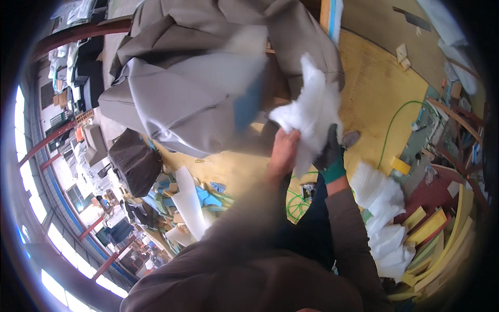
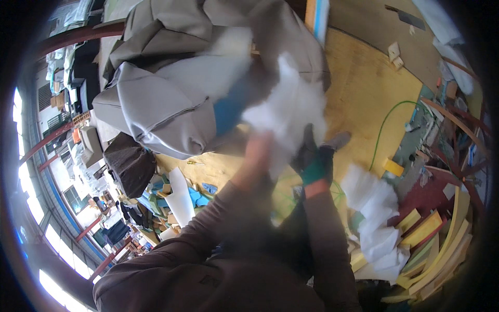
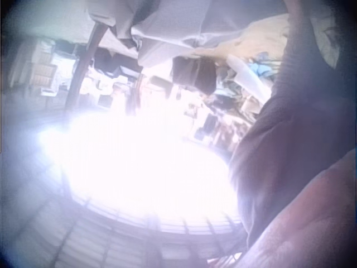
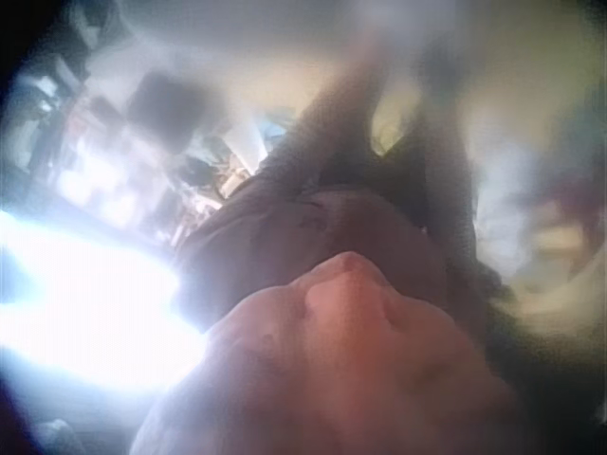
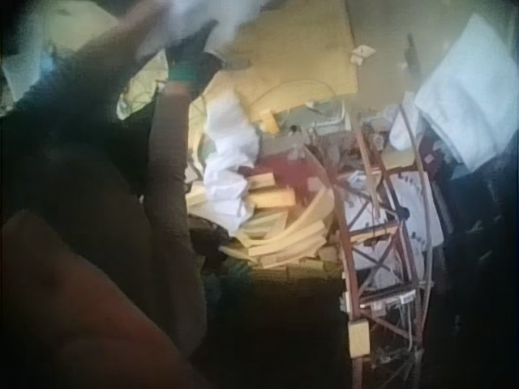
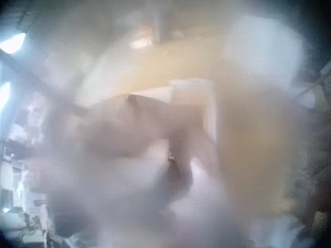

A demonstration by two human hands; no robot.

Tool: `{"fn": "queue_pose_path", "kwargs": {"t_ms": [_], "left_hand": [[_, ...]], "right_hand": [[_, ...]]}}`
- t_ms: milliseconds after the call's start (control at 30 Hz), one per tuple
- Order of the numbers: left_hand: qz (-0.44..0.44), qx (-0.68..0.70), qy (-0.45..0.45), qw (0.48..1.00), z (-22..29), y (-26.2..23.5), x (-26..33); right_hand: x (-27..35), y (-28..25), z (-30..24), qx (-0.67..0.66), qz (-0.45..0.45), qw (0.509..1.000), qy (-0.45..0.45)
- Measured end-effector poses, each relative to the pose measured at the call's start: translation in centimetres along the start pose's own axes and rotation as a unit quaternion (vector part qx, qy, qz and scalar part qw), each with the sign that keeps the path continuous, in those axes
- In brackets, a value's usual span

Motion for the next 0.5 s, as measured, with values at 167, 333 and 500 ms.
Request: {"fn": "queue_pose_path", "kwargs": {"t_ms": [167, 333, 500], "left_hand": [[-0.02, 0.175, 0.047, 0.983, -1.9, -1.4, -0.5], [-0.096, 0.357, 0.042, 0.928, -1.3, -0.4, -1.0], [-0.013, 0.173, 0.016, 0.985, 1.1, 0.3, 0.7]], "right_hand": [[-3.0, 1.1, 0.1, 0.254, -0.004, 0.967, 0.03], [-2.3, 3.8, 0.9, 0.176, -0.013, 0.984, -0.016], [-2.5, 2.9, -0.3, 0.215, -0.063, 0.97, -0.094]]}}
Point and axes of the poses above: each hand's wrist, its own x-axis away from the middle knuckle, its own y-axis out of the palm, z = x × y, the point moved 7 cm from there along -x, towards the middle knuckle, and after that the axes turned 8 degrees about -z, right-handed, at the moved point
